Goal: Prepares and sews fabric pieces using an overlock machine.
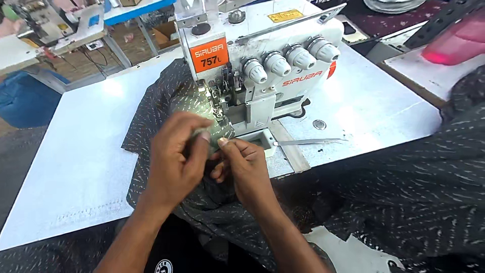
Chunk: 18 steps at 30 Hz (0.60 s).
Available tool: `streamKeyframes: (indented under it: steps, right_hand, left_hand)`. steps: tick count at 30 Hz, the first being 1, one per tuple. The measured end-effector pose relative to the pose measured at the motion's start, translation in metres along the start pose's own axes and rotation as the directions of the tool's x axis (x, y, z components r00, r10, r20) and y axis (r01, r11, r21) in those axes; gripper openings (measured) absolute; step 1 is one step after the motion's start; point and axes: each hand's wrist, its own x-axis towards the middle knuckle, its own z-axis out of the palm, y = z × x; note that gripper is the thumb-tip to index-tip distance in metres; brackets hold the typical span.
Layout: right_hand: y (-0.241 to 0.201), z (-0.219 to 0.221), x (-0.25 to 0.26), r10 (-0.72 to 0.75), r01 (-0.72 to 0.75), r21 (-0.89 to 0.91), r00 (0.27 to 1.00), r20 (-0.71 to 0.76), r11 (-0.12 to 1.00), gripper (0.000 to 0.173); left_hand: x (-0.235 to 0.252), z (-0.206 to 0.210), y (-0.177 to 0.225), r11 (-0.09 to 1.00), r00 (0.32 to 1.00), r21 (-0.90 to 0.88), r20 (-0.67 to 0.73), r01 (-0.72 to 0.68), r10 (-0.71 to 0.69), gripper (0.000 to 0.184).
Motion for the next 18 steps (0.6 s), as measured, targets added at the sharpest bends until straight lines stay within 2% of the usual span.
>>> streamKeyframes:
  steps: [1, 5, 12, 14, 15, 16, 18]
  right_hand:
    - [0.001, -0.001, -0.001, 0.001, -0.001, -0.008, 1.0, 0.013, 1.0, 0.032]
    - [0.001, 0.003, 0.001, 0.005, -0.005, -0.049, 1.0, -0.004, 0.999, 0.031]
    - [-0.001, 0.011, 0.006, 0.041, -0.059, -0.175, 0.994, -0.104, 0.983, 0.046]
    - [0.002, 0.009, 0.002, -0.041, 0.008, -0.304, 0.994, -0.103, 0.953, 0.044]
    - [0.005, 0.005, -0.004, -0.15, 0.104, -0.425, 0.986, -0.077, 0.899, 0.039]
    - [0.011, -0.001, -0.012, -0.306, 0.239, -0.555, 0.952, -0.029, 0.797, 0.031]
    - [0.016, -0.016, -0.02, -0.572, 0.46, -0.723, 0.813, 0.109, 0.515, 0.017]
  left_hand:
    - [-0.009, 0.005, 0.001, 0.999, 0.999, -0.034, 0.042, 0.02, -0.018, 0.025]
    - [-0.008, 0.006, -0.016, 0.998, 0.99, -0.032, 0.129, -0.051, 0.055, 0.025]
    - [0.012, 0.005, -0.048, 0.985, 0.977, -0.113, 0.157, -0.127, 0.144, 0.031]
    - [0.02, 0.005, -0.066, 0.979, 0.971, -0.136, 0.163, -0.152, 0.174, 0.032]
    - [0.02, 0.002, -0.072, 0.979, 0.968, -0.127, 0.175, -0.157, 0.178, 0.034]
    - [0.017, -0.003, -0.073, 0.983, 0.966, -0.086, 0.191, -0.161, 0.174, 0.038]
    - [0.002, -0.011, -0.058, 0.98, 0.963, 0.066, 0.212, -0.185, 0.168, 0.05]
